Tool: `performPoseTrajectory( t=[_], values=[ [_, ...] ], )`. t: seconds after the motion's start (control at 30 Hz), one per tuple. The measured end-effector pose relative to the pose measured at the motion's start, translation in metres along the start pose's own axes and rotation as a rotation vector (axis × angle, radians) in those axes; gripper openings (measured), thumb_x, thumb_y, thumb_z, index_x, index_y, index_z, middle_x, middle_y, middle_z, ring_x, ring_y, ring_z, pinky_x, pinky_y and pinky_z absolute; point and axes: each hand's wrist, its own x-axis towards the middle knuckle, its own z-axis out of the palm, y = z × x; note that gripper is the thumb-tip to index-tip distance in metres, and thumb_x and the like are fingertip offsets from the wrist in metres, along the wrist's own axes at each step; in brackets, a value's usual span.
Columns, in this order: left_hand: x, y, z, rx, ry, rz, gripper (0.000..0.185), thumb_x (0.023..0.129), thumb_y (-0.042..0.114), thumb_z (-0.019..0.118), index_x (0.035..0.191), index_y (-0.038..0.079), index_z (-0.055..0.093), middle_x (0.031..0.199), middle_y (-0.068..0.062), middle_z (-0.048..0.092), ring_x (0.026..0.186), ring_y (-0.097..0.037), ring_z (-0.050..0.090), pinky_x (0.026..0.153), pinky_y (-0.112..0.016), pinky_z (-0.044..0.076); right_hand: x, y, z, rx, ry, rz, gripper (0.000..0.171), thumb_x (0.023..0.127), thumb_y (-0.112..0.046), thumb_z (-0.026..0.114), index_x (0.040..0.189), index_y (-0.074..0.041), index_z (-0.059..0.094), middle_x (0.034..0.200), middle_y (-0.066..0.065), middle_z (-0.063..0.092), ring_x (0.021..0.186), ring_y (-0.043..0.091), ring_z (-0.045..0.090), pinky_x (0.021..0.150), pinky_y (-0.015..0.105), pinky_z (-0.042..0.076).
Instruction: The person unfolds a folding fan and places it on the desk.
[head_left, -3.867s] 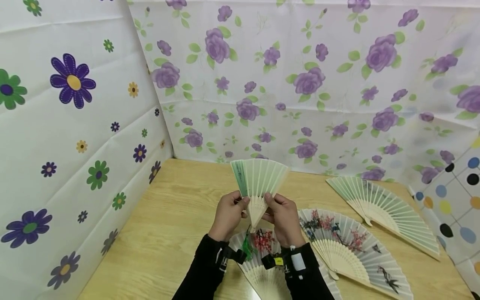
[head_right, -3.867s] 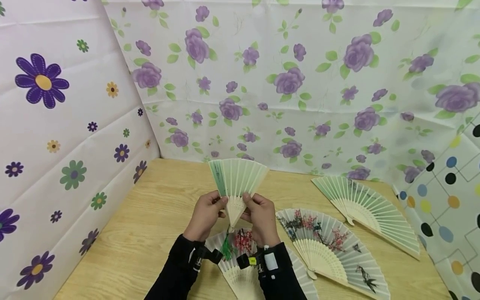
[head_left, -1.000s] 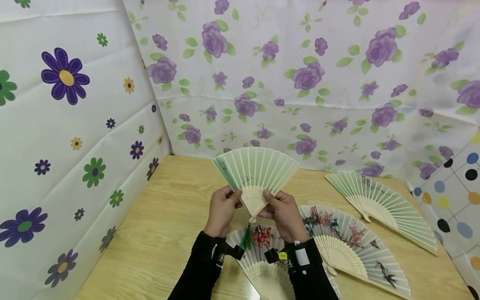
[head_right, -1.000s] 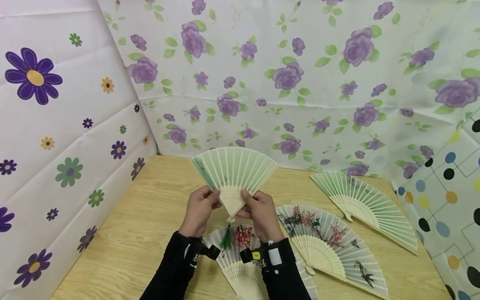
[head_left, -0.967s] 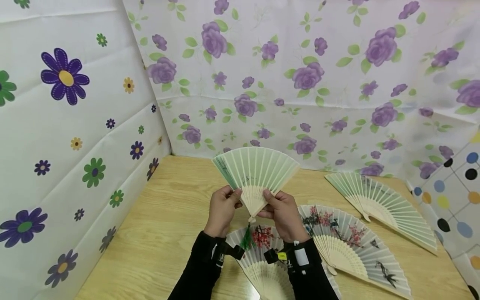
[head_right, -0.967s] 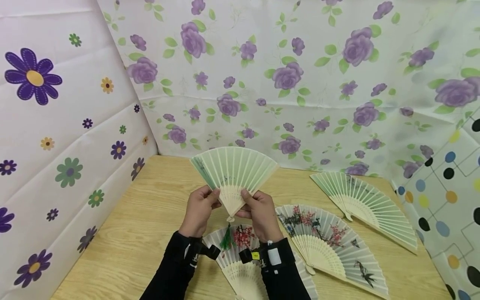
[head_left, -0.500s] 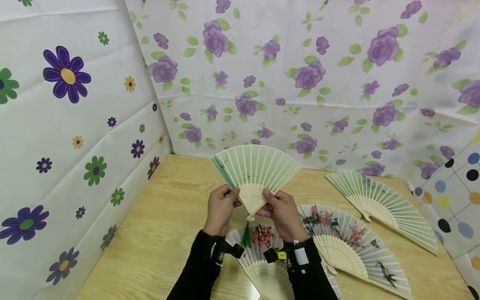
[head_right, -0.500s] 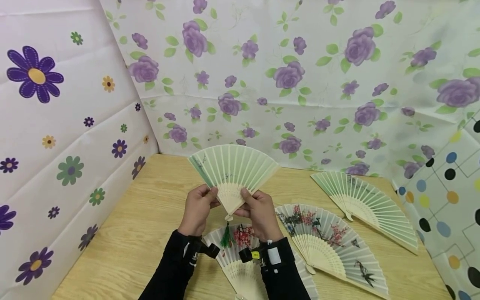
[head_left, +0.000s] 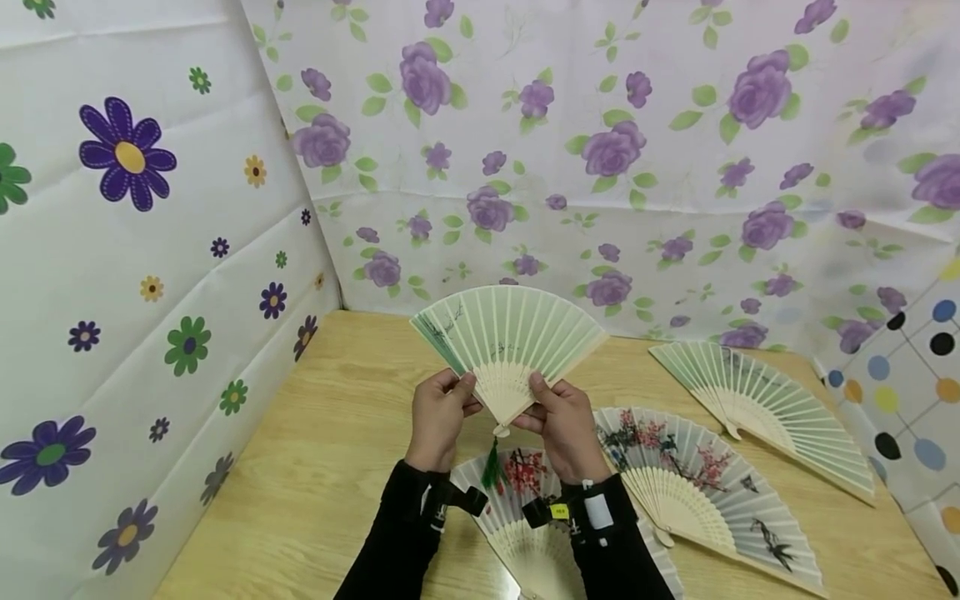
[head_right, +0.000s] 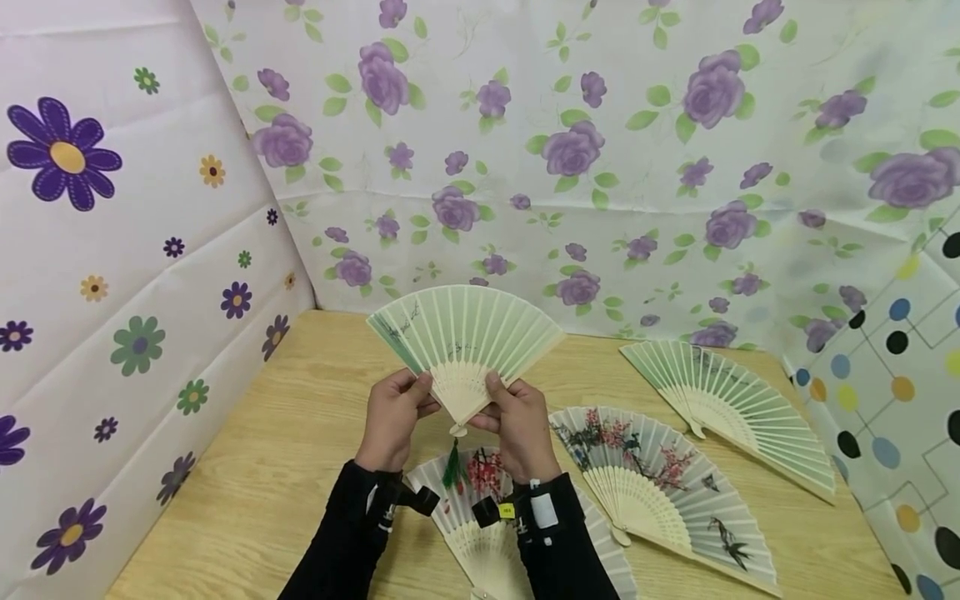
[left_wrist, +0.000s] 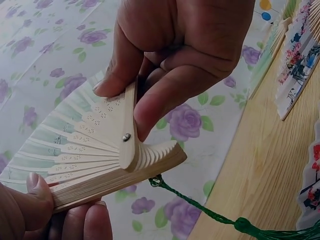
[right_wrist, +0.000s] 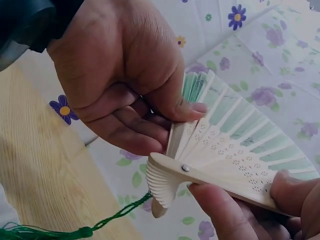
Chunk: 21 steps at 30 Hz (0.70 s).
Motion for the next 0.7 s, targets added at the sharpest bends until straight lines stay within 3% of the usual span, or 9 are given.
performPoseTrajectory(
  t=[0.13,0.37,0.53,0.7],
  values=[
    [0.0013,-0.0003,0.0011,-0.010,0.014,0.003,0.022,0.117,0.009,0.064,0.111,-0.009,0.076,0.091,-0.003,0.068,0.081,-0.010,0.070,0.076,-0.021,0.067,-0.0006,0.0021,0.0007,0.010,0.011,-0.012,0.035,0.122,-0.024,0.058,0.130,0.008,0.070,0.098,0.002,0.081,0.081,0.010,0.083,0.080,0.028,0.075],
    [0.0026,-0.0013,0.0020,-0.028,0.045,0.009,0.022,0.117,0.008,0.064,0.112,-0.010,0.076,0.095,-0.006,0.070,0.080,-0.010,0.071,0.077,-0.021,0.068,-0.0013,0.0033,0.0003,0.032,0.063,-0.031,0.031,0.122,-0.025,0.056,0.102,-0.003,0.059,0.104,0.001,0.079,0.090,0.011,0.085,0.085,0.028,0.075],
    [0.0020,-0.0005,0.0022,-0.029,0.044,0.000,0.023,0.118,0.009,0.064,0.113,-0.010,0.075,0.097,-0.008,0.072,0.081,-0.009,0.072,0.078,-0.022,0.069,0.0007,0.0007,-0.0003,0.019,0.060,-0.019,0.029,0.122,-0.025,0.058,0.119,0.002,0.068,0.102,0.000,0.080,0.089,0.010,0.085,0.083,0.027,0.075],
    [0.0014,0.0004,0.0023,-0.041,0.046,-0.009,0.022,0.118,0.010,0.064,0.110,-0.009,0.074,0.096,-0.006,0.069,0.082,-0.011,0.071,0.081,-0.025,0.070,0.0008,0.0011,-0.0001,0.034,0.066,-0.030,0.031,0.122,-0.024,0.058,0.123,0.005,0.069,0.103,0.000,0.080,0.090,0.011,0.085,0.085,0.028,0.075]
  ],
)
